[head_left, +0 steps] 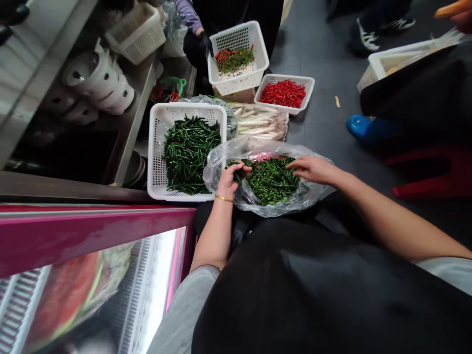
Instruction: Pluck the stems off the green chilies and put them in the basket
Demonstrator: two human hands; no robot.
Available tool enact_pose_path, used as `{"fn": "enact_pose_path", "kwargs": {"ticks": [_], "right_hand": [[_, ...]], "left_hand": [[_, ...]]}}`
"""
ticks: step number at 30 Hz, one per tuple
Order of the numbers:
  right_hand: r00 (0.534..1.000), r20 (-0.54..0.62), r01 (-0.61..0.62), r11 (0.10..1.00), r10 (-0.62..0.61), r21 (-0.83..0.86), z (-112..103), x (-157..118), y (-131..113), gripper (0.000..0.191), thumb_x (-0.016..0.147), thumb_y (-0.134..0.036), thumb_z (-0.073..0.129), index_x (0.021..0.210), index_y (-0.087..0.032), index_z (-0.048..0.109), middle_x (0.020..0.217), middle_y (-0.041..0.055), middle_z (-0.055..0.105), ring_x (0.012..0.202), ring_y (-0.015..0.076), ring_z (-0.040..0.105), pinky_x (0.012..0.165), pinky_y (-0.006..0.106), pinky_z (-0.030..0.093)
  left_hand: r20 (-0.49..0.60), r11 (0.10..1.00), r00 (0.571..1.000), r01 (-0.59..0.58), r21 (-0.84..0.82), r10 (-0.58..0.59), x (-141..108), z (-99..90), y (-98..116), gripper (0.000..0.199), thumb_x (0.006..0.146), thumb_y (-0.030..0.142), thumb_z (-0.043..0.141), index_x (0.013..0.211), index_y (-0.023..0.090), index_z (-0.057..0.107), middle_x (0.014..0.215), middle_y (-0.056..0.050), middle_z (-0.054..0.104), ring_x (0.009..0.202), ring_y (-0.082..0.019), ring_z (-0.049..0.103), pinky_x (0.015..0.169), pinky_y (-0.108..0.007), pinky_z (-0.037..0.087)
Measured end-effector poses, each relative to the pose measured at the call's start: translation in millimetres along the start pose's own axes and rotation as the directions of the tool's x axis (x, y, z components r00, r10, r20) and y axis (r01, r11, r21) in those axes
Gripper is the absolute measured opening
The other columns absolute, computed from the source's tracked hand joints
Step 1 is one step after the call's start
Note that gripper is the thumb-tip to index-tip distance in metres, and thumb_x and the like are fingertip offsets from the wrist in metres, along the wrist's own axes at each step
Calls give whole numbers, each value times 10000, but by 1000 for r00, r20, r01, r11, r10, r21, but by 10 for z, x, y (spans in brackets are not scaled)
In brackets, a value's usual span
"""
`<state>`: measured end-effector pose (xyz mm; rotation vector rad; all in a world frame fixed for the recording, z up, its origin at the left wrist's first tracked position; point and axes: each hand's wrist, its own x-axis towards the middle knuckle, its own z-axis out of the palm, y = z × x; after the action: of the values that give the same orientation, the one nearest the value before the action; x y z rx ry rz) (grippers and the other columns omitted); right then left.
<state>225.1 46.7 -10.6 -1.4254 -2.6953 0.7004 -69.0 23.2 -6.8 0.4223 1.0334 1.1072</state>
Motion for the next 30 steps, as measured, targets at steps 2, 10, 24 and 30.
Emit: {"fn": "enact_pose_path", "kwargs": {"ticks": [2,10,24,30], "right_hand": [[980,-50,-193,981,195,32,-51,139,-43,313,886,-345,465,1054,-210,692,988,78,691,888,206,619,785,308,444],[962,93,-260,966,257,13,170,615,-506,211,793,-360,577,779,-189,700,816,68,706,792,203,624,674,269,418],[933,-26,-360,925,359,-122,-4,219,-510,471,890,-493,411,1014,-129,682,1014,191,672,888,295,613,704,351,424],[863,199,-450,885,465,-118,145,142,-353,333,823,-403,509,825,-159,736,873,125,717,808,237,642,618,290,433]], "left_hand": [[31,999,999,42,-15,-42,-12,-3,15,209,585,193,695,755,147,581,682,-22,669,658,-137,644,622,-247,490],[33,980,998,46,196,-54,-164,123,-179,293,595,314,771,736,131,590,562,16,568,430,-52,453,418,-191,313],[107,961,990,61,270,-93,-123,584,-309,165,594,224,700,647,116,586,579,-36,621,464,-84,499,408,-212,293],[6,980,997,81,182,-83,-175,294,-251,261,546,224,769,674,123,565,557,5,582,472,-66,491,434,-199,334]]}}
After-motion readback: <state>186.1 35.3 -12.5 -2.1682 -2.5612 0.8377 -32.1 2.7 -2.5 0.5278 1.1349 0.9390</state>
